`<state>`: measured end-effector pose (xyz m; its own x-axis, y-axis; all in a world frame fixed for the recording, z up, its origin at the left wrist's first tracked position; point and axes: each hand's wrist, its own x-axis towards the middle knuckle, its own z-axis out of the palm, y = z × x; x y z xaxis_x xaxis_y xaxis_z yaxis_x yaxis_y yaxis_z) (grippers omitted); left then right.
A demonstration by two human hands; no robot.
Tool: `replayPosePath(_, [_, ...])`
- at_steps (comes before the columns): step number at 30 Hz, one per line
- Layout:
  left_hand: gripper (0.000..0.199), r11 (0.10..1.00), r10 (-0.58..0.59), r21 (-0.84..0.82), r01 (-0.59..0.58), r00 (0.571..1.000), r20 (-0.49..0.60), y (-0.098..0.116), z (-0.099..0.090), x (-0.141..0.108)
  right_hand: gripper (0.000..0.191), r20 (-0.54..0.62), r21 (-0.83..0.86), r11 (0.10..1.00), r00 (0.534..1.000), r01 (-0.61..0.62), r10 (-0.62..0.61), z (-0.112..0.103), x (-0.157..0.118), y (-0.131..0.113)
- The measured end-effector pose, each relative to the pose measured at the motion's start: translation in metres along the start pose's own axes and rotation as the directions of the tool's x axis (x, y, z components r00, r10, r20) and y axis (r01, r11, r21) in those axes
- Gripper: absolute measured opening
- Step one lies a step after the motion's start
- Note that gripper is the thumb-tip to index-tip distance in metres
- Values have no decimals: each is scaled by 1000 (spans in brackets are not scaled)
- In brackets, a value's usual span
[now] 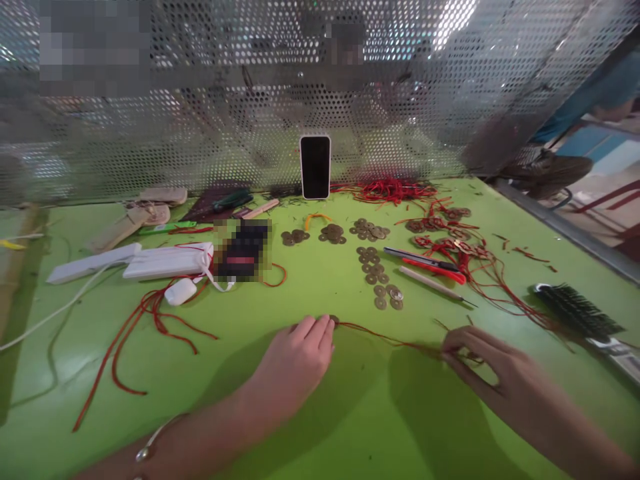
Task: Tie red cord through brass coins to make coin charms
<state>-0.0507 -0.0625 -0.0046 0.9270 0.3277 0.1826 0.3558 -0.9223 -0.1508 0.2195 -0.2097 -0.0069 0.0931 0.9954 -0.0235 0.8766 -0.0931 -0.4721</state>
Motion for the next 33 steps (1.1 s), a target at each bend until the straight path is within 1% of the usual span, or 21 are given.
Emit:
replayPosePath(2, [36, 999, 13, -45, -12, 1000, 21, -5, -9, -2, 13, -55, -14, 996, 994, 92, -92, -3, -3, -1])
replayPosePath(4, [43, 996, 21, -86, -16, 998, 61, -12, -18, -7, 12, -70, -3, 993, 990, 122, -122, -5, -3, -7])
replayPosePath(5, [46, 995, 17, -101, -8, 996, 86, -17, -22, -11, 12, -53, 23, 993, 992, 114, -113, -7, -3, -11])
replayPosePath(7, [50, 993, 9, -116, 4, 993, 116, -25, -27, -18, 13, 20, 105, 992, 997, 70, -72, -9, 0, -20])
replayPosePath(10, [53, 992, 8, -125, 8, 992, 127, -31, -28, -27, 14, 164, 270, 961, 986, -56, 11, -10, 4, -33])
replayPosePath(12, [52, 991, 4, -133, 14, 991, 130, -32, -27, -30, 15, 269, 431, 889, 962, -155, 38, -10, 8, -41])
replayPosePath(14, [47, 990, 23, -144, -6, 993, 116, -31, -24, -30, 17, 361, 593, 762, 932, -260, 37, -9, 11, -49])
replayPosePath(16, [39, 989, 64, -140, -55, 996, 61, -32, -22, -29, 18, 405, 715, 617, 914, -328, 18, -8, 15, -56])
replayPosePath(17, [34, 988, 86, -133, -82, 996, 23, -33, -20, -28, 19, 401, 763, 553, 916, -335, 3, -8, 18, -59])
replayPosePath(19, [25, 984, 118, -130, -122, 992, -35, -36, -18, -25, 19, 350, 841, 448, 937, -303, -24, -9, 23, -65])
replayPosePath(20, [22, 981, 132, -138, -138, 990, -53, -38, -18, -23, 18, 311, 870, 410, 950, -273, -27, -9, 26, -68])
replayPosePath(22, [17, 972, 161, -162, -168, 985, -56, -42, -16, -20, 15, 241, 905, 363, 971, -222, -7, -9, 32, -74])
replayPosePath(24, [15, 966, 193, -162, -201, 979, -64, -44, -14, -17, 15, 196, 923, 334, 980, -192, 23, -9, 40, -79])
replayPosePath(28, [18, 955, 270, -85, -285, 950, -159, -44, -9, -14, 19, 173, 944, 284, 985, -170, 14, -6, 56, -84])
replayPosePath(30, [20, 947, 302, -53, -316, 935, -187, -43, -7, -14, 20, 167, 943, 291, 986, -162, 11, -3, 62, -83])
replayPosePath(33, [23, 934, 348, -9, -356, 919, -186, -43, -6, -14, 19, 174, 938, 304, 985, -168, 8, 1, 67, -83])
